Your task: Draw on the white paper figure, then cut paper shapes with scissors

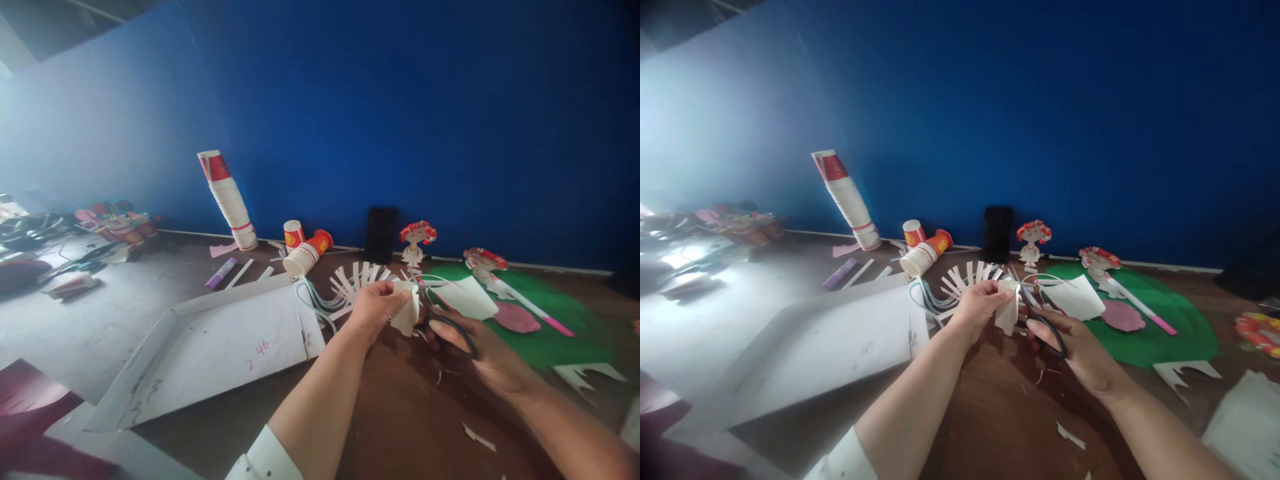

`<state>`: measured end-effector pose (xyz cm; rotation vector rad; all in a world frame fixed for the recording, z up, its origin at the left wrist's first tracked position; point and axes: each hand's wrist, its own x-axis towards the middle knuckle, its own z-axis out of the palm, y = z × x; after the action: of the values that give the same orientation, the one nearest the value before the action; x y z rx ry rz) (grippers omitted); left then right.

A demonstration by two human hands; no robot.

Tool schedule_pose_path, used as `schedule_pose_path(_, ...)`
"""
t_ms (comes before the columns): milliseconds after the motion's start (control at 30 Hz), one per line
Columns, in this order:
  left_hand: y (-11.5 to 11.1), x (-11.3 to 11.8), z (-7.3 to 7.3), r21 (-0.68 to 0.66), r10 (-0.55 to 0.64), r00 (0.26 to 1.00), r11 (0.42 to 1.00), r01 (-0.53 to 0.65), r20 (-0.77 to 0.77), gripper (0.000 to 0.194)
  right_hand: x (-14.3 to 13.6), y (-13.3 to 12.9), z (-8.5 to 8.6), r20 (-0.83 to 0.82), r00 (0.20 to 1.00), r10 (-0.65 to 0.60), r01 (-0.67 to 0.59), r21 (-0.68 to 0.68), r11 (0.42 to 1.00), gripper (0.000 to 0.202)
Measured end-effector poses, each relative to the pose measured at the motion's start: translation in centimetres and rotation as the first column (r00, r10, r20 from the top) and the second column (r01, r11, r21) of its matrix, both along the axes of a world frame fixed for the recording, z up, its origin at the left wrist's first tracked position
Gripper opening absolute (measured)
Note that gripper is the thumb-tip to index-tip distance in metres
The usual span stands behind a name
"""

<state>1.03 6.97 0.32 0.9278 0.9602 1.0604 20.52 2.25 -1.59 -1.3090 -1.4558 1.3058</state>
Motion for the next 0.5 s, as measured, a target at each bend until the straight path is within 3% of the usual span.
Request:
schedule_pose_path(167,0.1,-0.1,-0.1,0.006,-0.012,1.0,1.0,0.011,0.026,0.029,0.5,0.2,-0.4,0.008,1.0,-0.016,0.016,-0.015,1.0,0.045)
schedule_pose_path(500,0.2,-0.2,-0.2,0.0,-0.051,0.999,0.999,0.051,0.011,0.034,0.0,-0.1,0.8,0.141,0.99,0.014,-0.026,0.081,0.996,0.05)
